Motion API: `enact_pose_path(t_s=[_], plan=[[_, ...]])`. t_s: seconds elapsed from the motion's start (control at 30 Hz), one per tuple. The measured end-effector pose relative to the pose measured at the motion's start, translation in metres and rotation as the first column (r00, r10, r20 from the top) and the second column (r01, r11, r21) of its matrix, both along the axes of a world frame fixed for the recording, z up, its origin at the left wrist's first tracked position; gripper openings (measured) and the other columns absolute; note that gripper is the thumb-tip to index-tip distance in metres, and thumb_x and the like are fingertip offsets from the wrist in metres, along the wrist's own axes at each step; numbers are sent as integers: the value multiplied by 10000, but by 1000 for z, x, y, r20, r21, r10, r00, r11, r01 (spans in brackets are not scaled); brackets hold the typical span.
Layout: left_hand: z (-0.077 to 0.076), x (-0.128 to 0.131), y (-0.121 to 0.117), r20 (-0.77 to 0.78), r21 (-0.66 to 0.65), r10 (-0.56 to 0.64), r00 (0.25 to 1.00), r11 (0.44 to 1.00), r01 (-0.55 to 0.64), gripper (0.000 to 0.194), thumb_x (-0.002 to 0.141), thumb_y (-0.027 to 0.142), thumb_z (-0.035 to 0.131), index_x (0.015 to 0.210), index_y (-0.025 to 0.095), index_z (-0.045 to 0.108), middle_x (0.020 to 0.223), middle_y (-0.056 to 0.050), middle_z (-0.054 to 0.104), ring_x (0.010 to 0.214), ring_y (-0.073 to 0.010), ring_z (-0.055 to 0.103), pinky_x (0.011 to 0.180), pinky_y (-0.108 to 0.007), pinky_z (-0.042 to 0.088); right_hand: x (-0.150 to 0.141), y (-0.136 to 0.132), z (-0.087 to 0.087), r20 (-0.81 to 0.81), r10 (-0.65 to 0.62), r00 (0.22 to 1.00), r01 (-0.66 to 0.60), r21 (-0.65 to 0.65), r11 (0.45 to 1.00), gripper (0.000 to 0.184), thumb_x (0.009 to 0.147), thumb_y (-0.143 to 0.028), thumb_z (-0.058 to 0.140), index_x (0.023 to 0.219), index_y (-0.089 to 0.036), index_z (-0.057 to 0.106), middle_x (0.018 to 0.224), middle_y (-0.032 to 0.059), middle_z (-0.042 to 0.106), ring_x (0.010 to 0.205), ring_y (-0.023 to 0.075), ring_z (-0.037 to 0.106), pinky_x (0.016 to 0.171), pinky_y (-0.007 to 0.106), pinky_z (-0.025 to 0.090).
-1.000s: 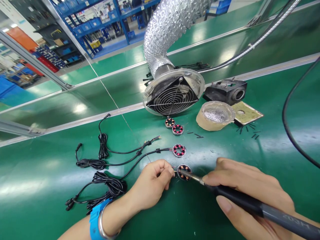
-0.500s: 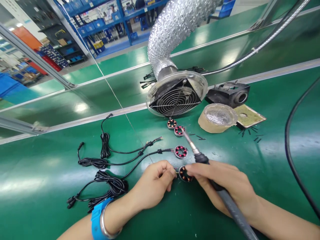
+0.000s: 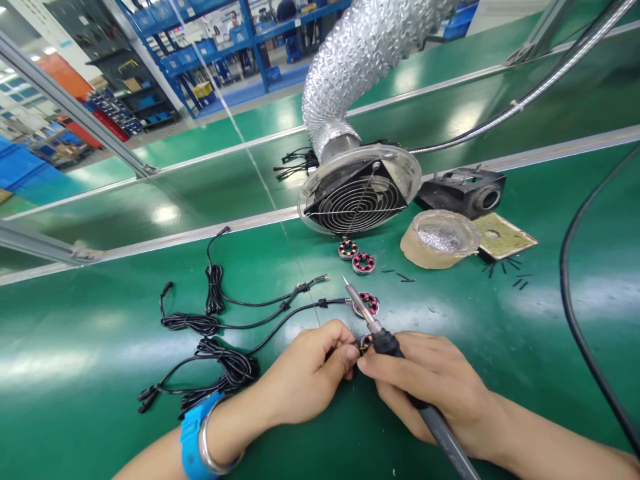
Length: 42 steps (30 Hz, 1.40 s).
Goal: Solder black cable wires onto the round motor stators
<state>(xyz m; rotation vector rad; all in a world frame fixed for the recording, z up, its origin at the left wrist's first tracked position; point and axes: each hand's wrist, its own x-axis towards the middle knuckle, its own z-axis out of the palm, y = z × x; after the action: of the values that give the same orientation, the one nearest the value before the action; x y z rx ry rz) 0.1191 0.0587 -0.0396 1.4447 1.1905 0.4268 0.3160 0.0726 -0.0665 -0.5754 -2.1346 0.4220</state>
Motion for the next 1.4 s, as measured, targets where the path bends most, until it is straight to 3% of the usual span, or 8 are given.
enact_pose_path(t_s=[0.27, 0.43, 0.63, 0.83, 1.07, 1.4], plan=[[-9, 3, 1, 148, -198, 122, 981, 976, -91, 333, 897, 504, 497, 772, 197, 475, 627, 46, 478, 589, -110, 413, 590, -241, 320, -3, 0, -3, 28, -27, 999, 25, 73, 997, 267, 913, -52, 474, 1098, -194, 604, 585, -41, 489, 498, 128, 445, 460, 245, 345], [-9, 3, 0, 170, -318, 111, 979, 947, -52, 459, 854, 645, 494, 758, 197, 479, 570, 65, 455, 494, -82, 303, 510, -230, 249, -4, -3, -4, -1, 14, 1000, -14, 35, 999, 259, 921, -28, 424, 1047, -198, 573, 622, -33, 511, 541, 123, 480, 512, 225, 411], [-8, 4, -1, 135, -251, 125, 983, 964, -88, 479, 827, 660, 505, 689, 210, 419, 534, 85, 363, 491, -79, 278, 480, -230, 216, -6, -3, -6, -42, -22, 999, 20, -45, 999, 297, 863, -17, 491, 1089, -200, 549, 737, 4, 614, 582, 123, 539, 542, 225, 469], [-10, 5, 2, 99, -240, 174, 980, 960, -146, 401, 827, 573, 515, 681, 220, 392, 523, 102, 314, 478, -74, 226, 449, -227, 186, -8, -2, -6, -43, -21, 999, 17, -92, 996, 327, 839, -20, 508, 1107, -204, 538, 741, -2, 645, 590, 132, 584, 551, 232, 500], [-13, 7, -1, 63, -224, 237, 969, 950, -217, 312, 840, 481, 491, 691, 220, 409, 510, 106, 318, 453, -71, 236, 435, -224, 183, -11, -1, -7, -65, -171, 983, 153, -225, 962, 259, 857, -52, 496, 1037, -232, 543, 776, -14, 665, 632, 111, 650, 598, 212, 533], [-13, 13, 1, 39, -209, 242, 970, 951, -229, 331, 845, 482, 483, 655, 222, 404, 509, 93, 346, 455, -77, 257, 443, -230, 191, 2, 4, 2, -94, -117, 989, 106, -118, 987, 306, 887, -23, 499, 1117, -214, 561, 832, 9, 703, 609, 123, 623, 567, 244, 529]])
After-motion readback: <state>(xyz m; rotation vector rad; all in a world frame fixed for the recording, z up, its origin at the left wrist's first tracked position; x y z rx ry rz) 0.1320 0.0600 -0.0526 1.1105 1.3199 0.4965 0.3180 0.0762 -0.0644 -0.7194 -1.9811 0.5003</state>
